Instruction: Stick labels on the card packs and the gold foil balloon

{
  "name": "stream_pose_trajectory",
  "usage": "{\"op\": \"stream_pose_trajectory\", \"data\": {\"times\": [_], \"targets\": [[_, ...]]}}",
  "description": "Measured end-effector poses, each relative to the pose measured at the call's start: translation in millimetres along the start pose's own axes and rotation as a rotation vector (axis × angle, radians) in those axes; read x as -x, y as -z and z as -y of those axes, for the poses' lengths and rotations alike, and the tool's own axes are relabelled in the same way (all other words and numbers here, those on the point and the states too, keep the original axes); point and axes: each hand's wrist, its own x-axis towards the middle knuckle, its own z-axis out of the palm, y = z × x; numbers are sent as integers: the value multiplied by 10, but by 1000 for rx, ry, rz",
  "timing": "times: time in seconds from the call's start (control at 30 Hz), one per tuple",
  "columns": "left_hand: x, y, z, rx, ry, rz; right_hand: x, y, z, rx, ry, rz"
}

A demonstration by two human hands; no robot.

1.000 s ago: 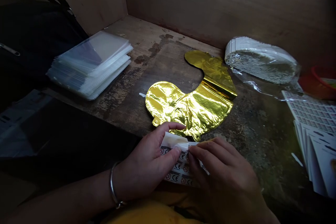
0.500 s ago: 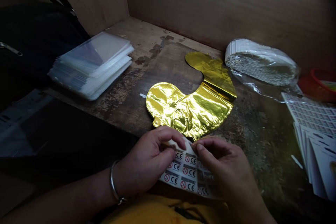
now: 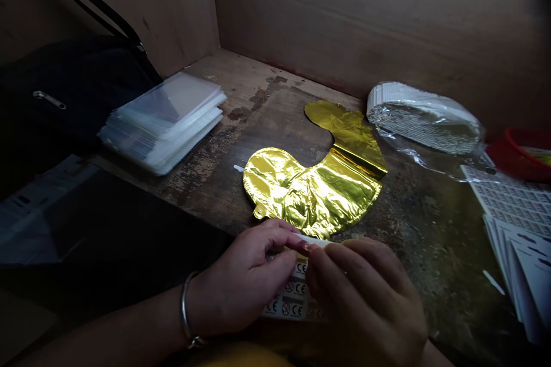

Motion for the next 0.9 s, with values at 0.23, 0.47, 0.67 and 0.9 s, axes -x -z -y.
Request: {"op": "stream_pose_trajectory", "data": {"times": [0.23, 0.47, 0.67, 0.9], "targets": [[-17, 22, 72, 74, 27, -35, 2, 5, 61, -151, -130, -17], [34, 0, 167, 52, -91, 2, -93, 179, -136, -614, -748, 232], [31, -6, 223, -31, -213, 41, -141, 137, -112, -809, -708, 353], [10, -3, 231, -145, -286, 76, -122, 122, -80, -861, -723, 355]]}}
